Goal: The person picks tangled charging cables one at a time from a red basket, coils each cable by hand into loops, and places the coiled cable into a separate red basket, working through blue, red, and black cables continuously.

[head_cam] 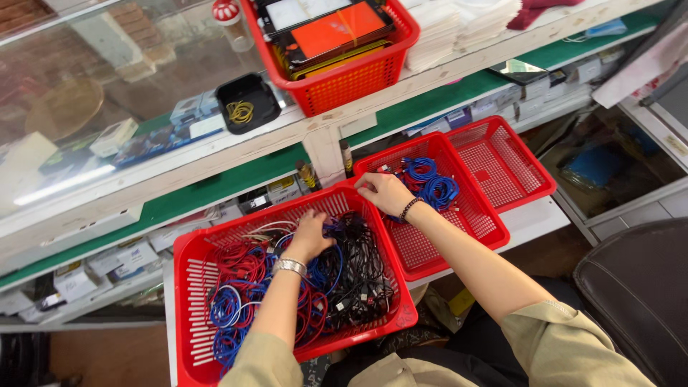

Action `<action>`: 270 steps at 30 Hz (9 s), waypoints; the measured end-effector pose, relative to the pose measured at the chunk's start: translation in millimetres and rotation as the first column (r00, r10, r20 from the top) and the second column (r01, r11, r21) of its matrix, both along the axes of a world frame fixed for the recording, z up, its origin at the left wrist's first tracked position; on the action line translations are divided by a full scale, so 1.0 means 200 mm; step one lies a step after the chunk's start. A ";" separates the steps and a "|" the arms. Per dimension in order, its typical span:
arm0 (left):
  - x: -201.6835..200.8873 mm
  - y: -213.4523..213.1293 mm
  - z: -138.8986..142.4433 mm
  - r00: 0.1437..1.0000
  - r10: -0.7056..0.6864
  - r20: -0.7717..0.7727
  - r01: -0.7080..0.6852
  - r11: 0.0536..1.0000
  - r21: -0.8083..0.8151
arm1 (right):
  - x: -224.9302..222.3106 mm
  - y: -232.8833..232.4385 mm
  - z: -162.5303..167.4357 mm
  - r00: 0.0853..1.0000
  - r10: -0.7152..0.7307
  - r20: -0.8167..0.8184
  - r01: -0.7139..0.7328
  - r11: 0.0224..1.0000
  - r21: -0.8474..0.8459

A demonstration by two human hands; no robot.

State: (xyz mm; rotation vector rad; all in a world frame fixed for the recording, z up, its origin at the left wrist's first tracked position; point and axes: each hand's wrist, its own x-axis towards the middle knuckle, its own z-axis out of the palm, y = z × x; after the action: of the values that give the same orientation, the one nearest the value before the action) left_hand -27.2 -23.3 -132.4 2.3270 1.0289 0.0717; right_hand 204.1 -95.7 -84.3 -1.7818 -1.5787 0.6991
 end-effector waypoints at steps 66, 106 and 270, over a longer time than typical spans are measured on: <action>-0.70 0.18 0.91 0.650 0.307 0.695 -0.122 0.945 -0.303 | -0.68 0.36 0.22 0.708 0.334 -0.622 -0.460 0.887 -0.047; -0.80 0.27 0.75 0.826 0.424 0.372 -0.336 0.899 -0.279 | 0.72 -0.33 0.93 0.891 -0.295 0.345 0.383 0.897 -0.222; -0.31 0.23 0.39 0.840 0.513 0.176 -0.540 0.758 0.366 | 0.25 -0.38 0.87 0.646 0.098 -0.757 0.287 0.888 0.360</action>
State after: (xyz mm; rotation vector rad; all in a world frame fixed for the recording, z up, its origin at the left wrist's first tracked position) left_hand -89.6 23.6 -54.7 2.2736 1.7499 0.6363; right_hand 253.7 -172.4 90.4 -0.9829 -0.9284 0.8021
